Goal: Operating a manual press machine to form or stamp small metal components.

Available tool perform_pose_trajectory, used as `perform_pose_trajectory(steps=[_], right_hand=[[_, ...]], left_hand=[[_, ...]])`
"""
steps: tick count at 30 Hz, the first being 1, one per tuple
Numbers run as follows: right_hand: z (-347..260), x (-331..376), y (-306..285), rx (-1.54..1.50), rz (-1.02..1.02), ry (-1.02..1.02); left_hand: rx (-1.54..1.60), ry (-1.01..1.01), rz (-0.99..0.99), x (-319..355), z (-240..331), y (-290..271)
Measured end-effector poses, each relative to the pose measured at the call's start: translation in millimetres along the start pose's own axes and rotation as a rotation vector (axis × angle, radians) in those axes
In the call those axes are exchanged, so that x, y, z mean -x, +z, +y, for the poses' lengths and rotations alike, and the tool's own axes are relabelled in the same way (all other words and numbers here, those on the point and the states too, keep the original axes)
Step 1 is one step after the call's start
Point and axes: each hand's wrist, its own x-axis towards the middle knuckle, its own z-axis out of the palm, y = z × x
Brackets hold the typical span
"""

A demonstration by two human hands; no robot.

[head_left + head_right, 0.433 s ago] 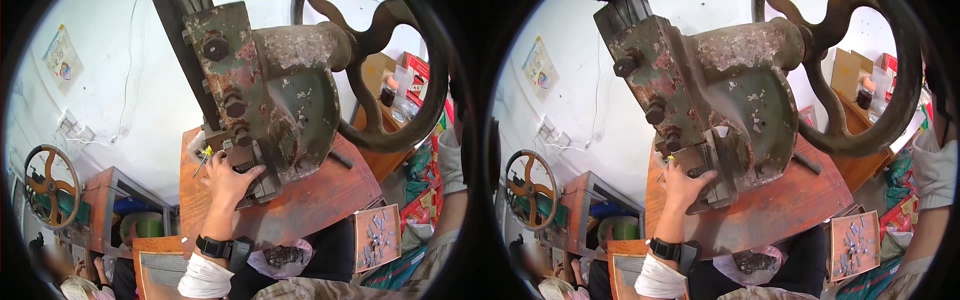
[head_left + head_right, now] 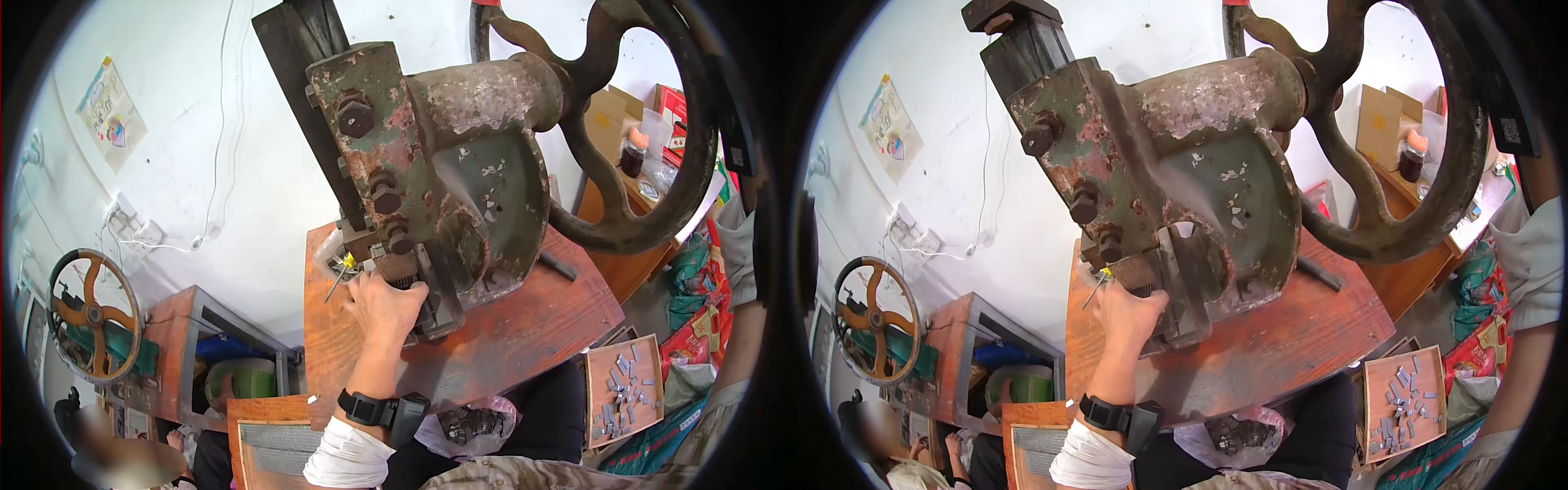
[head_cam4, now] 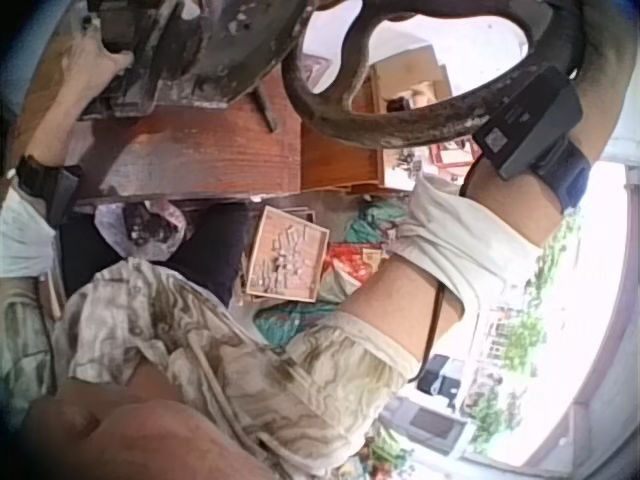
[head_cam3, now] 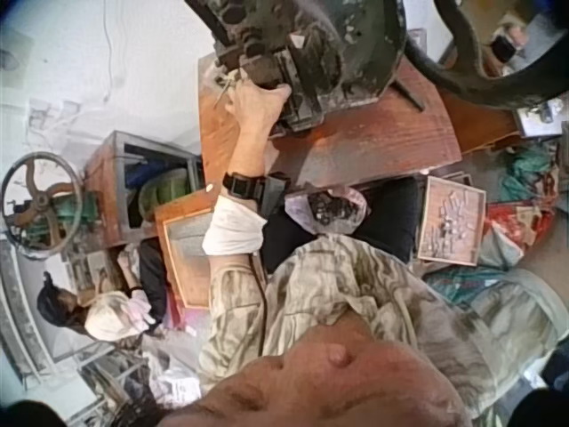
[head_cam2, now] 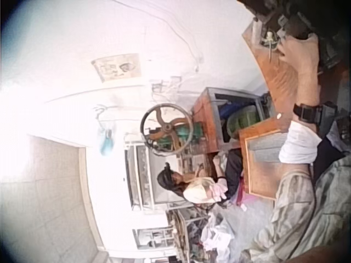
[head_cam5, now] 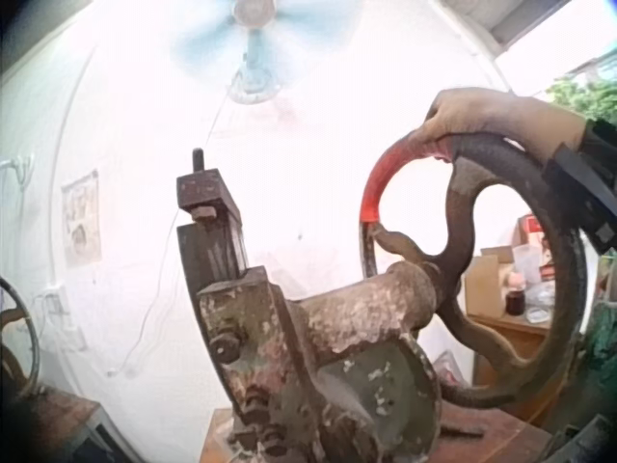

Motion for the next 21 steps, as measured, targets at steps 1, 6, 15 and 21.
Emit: perform_pose_trajectory(steps=[1,6,15,21], right_hand=[[1.1,-1.2,2.8,-0.003,0.003,-0.006],[5.7,-5.6,5.3,-0.044,-0.037,-0.01],[7.4,-5.7,4.0,-0.151,-0.047,0.019],[26.5,-11.5,1.3,0.008,-0.048,0.037]], left_hand=[[-0.044,-0.009,0.011,0.2,-2.3,1.6],[-0.117,0.011,0.082,-1.0,-4.1,0.5],[0.159,0.14,0.058,-17.8,-44.2,5.6],[0.289,0.011,0.008,-20.5,-46.1,6.0]])
